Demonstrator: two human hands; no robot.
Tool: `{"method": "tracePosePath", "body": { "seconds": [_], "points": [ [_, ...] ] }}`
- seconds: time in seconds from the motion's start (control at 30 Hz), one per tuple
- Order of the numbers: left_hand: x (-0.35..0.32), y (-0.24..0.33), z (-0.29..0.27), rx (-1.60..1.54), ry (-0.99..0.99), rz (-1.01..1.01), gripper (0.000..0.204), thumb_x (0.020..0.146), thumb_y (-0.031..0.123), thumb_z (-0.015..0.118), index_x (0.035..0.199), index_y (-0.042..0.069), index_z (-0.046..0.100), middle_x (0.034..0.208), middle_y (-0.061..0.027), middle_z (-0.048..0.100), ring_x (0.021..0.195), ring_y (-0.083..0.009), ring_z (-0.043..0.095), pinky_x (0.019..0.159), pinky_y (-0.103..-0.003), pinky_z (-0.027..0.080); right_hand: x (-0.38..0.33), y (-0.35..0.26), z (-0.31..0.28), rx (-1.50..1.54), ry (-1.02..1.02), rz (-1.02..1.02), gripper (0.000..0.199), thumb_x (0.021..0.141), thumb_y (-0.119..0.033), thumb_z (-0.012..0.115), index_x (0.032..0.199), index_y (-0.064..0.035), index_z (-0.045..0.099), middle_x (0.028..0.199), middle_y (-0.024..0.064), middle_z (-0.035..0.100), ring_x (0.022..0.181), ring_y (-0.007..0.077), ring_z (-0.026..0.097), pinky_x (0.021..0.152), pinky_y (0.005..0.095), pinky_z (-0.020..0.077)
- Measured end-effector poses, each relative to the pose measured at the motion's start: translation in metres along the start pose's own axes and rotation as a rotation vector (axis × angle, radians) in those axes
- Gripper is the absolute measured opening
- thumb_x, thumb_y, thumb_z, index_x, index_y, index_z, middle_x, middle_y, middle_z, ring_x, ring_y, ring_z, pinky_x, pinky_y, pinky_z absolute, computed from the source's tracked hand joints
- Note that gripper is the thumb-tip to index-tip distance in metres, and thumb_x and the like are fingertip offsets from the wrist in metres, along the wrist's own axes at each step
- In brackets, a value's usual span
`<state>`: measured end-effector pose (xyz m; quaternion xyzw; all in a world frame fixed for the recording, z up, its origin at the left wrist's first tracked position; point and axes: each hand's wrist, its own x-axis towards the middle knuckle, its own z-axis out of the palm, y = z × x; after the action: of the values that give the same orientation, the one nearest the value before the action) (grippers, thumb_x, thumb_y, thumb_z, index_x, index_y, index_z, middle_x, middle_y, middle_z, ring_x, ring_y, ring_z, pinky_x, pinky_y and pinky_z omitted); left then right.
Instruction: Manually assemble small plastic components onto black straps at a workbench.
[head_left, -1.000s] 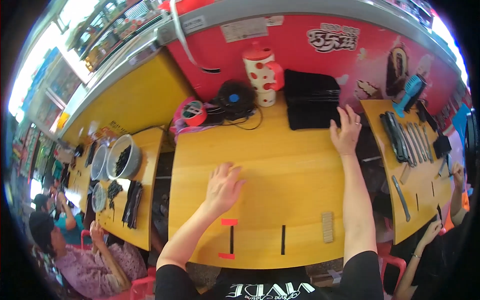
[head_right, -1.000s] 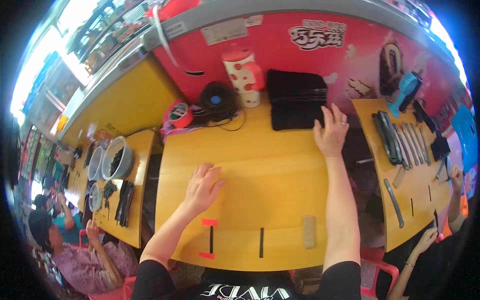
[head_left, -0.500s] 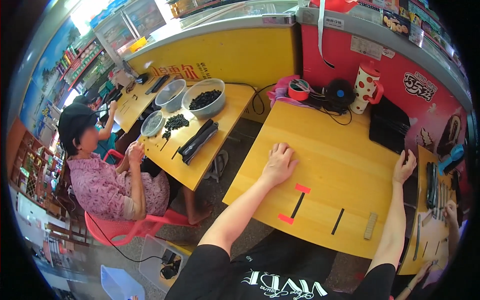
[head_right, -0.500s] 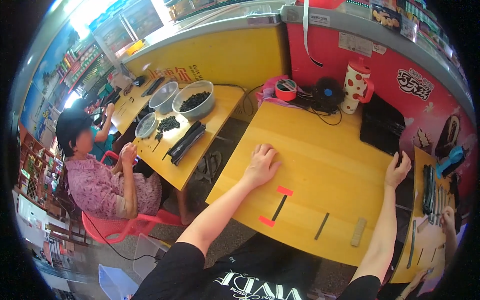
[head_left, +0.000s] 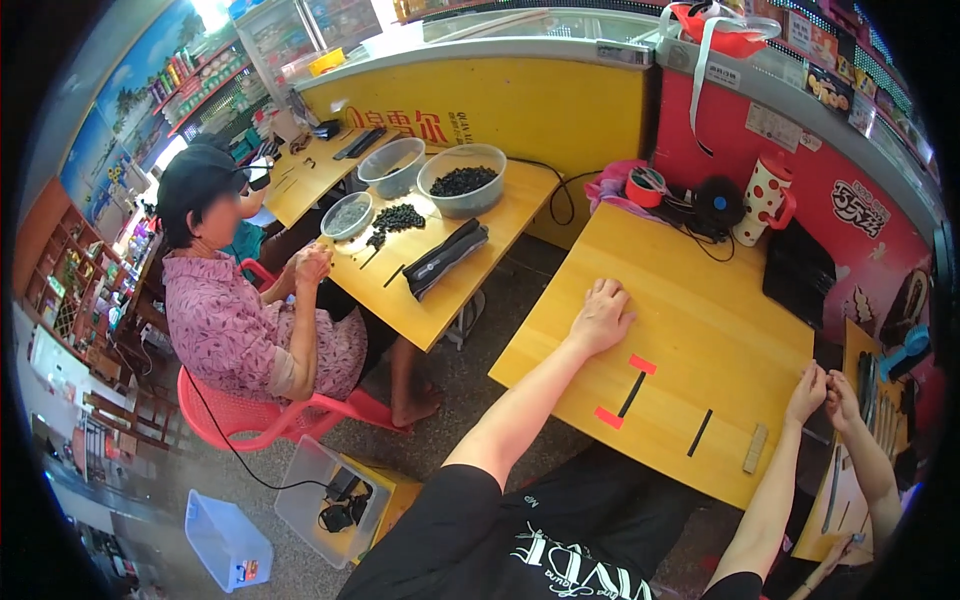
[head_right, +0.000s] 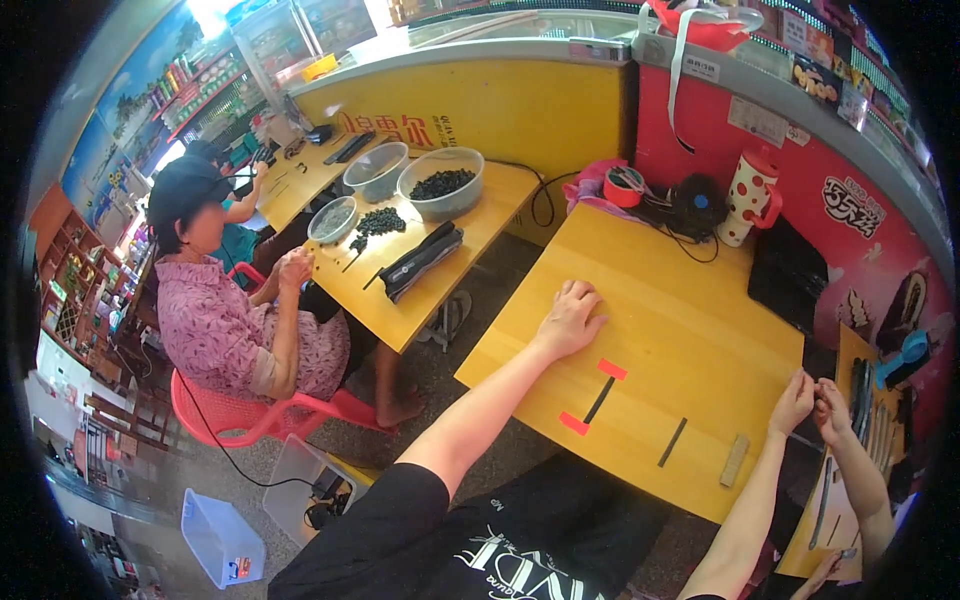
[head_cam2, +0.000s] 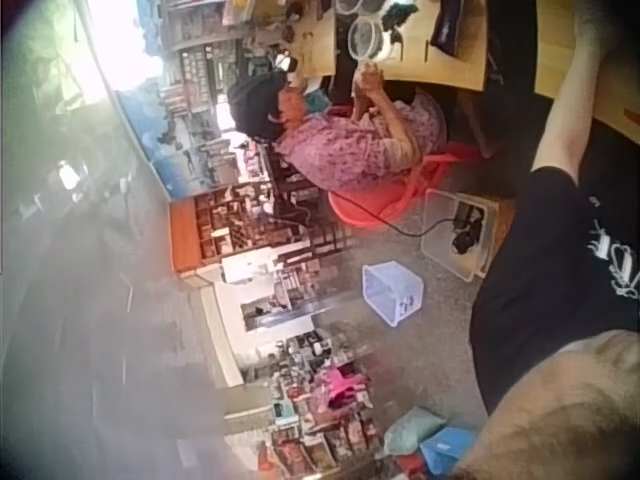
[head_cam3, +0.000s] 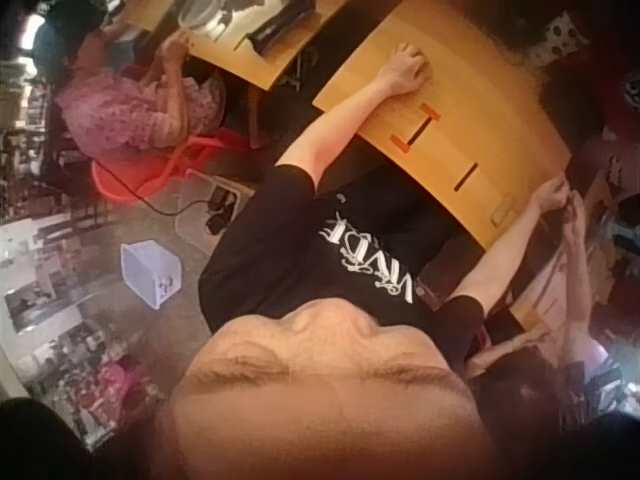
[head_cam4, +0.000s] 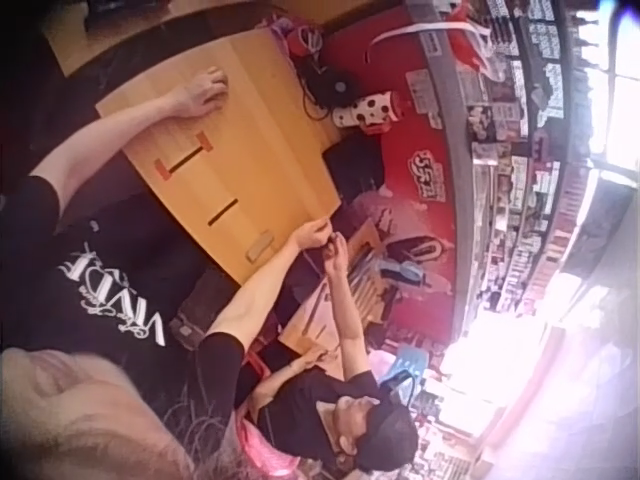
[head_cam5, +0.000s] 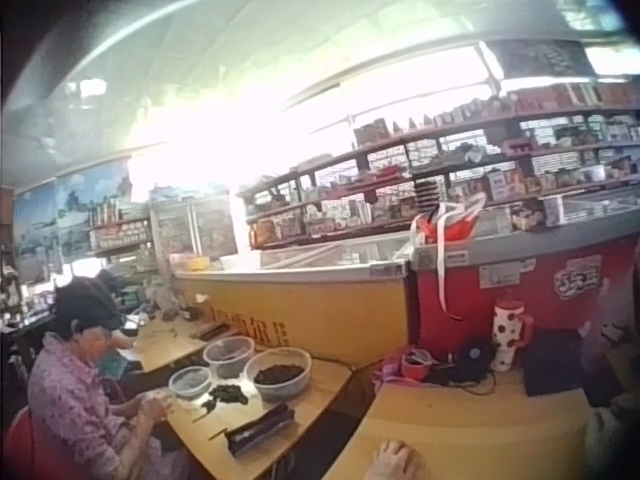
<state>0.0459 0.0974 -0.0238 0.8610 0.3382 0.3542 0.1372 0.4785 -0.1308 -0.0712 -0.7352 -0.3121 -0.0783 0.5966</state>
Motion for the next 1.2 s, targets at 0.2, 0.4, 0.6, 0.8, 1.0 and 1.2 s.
{"method": "tracePosePath", "body": {
  "seconds": [0.2, 0.4, 0.6, 0.8, 1.0, 1.2],
  "points": [
    [-0.002, -0.005, -0.001, -0.034, 0.034, 0.044, 0.024, 0.077, 0.014, 0.069, 0.094, -0.001, 0.063, 0.108, -0.016, 0.056, 0.107, -0.0342, 0.05, 0.092, -0.042, 0.042, -0.028, -0.074, 0.011, -0.519, -0.05, -0.735, 0.013, 0.091, -0.008, 0.059, 0.081, -0.0003, 0.059, 0.078, 0.0164, 0.061, 0.073, 0.0295, 0.06, 0.066, 0.0371, 0.0472],
    [0.005, -0.018, 0.019, -0.036, 0.183, 0.164, 0.005, 0.071, 0.006, 0.063, 0.074, 0.002, 0.061, 0.087, -0.0186, 0.06, 0.089, -0.0366, 0.056, 0.079, -0.046, 0.046, -0.035, -0.086, 0.008, -0.56, -0.082, -0.942, 0.016, 0.082, -0.005, 0.061, 0.071, -0.0058, 0.05, 0.065, 0.013, 0.048, 0.06, 0.0304, 0.051, 0.056, 0.0423, 0.0382],
    [0.003, -0.014, -0.006, -0.045, 0.037, 0.133, 0.019, 0.076, 0.01, 0.069, 0.091, -0.001, 0.063, 0.105, -0.0177, 0.058, 0.101, -0.0365, 0.052, 0.087, -0.044, 0.044, -0.086, -0.143, 0.016, -0.419, -0.413, -0.752, 0.007, 0.073, -0.003, 0.064, 0.079, -0.0025, 0.061, 0.08, 0.0138, 0.059, 0.074, 0.0321, 0.058, 0.062, 0.0407, 0.0479],
    [0.004, -0.004, -0.008, 0.001, 0.007, 0.142, 0.023, 0.077, 0.007, 0.067, 0.097, -0.003, 0.06, 0.106, -0.0178, 0.057, 0.101, -0.037, 0.051, 0.087, -0.044, 0.043, -0.053, -0.142, -0.004, -0.719, -0.208, -0.728, 0.023, 0.077, -0.005, 0.064, 0.1, 0.0, 0.063, 0.105, 0.015, 0.06, 0.096, 0.0342, 0.055, 0.081, 0.0423, 0.0465],
    [-0.01, 0.095, -0.022, -0.064, -0.088, 0.354, 0.023, 0.075, 0.005, 0.064, 0.098, 0.005, 0.059, 0.101, -0.014, 0.06, 0.092, -0.0317, 0.054, 0.077, -0.043, 0.042, -0.04, -0.082, -0.003, -0.667, -0.245, -0.423, 0.014, 0.078, -0.003, 0.065, 0.092, -0.0002, 0.063, 0.096, 0.0141, 0.058, 0.094, 0.0344, 0.054, 0.079, 0.044, 0.0459],
    [-0.076, 0.251, 0.001, -0.27, -0.599, 0.773, 0.045, 0.085, 0.03, 0.061, 0.119, 0.001, 0.056, 0.109, -0.0148, 0.056, 0.1, -0.0268, 0.053, 0.079, -0.039, 0.042, -0.035, -0.083, -0.007, -0.566, -0.215, -0.464, 0.006, 0.08, 0.0, 0.062, 0.085, -0.0004, 0.06, 0.088, 0.0157, 0.057, 0.087, 0.0368, 0.054, 0.075, 0.0439, 0.0455]
  ]
}}
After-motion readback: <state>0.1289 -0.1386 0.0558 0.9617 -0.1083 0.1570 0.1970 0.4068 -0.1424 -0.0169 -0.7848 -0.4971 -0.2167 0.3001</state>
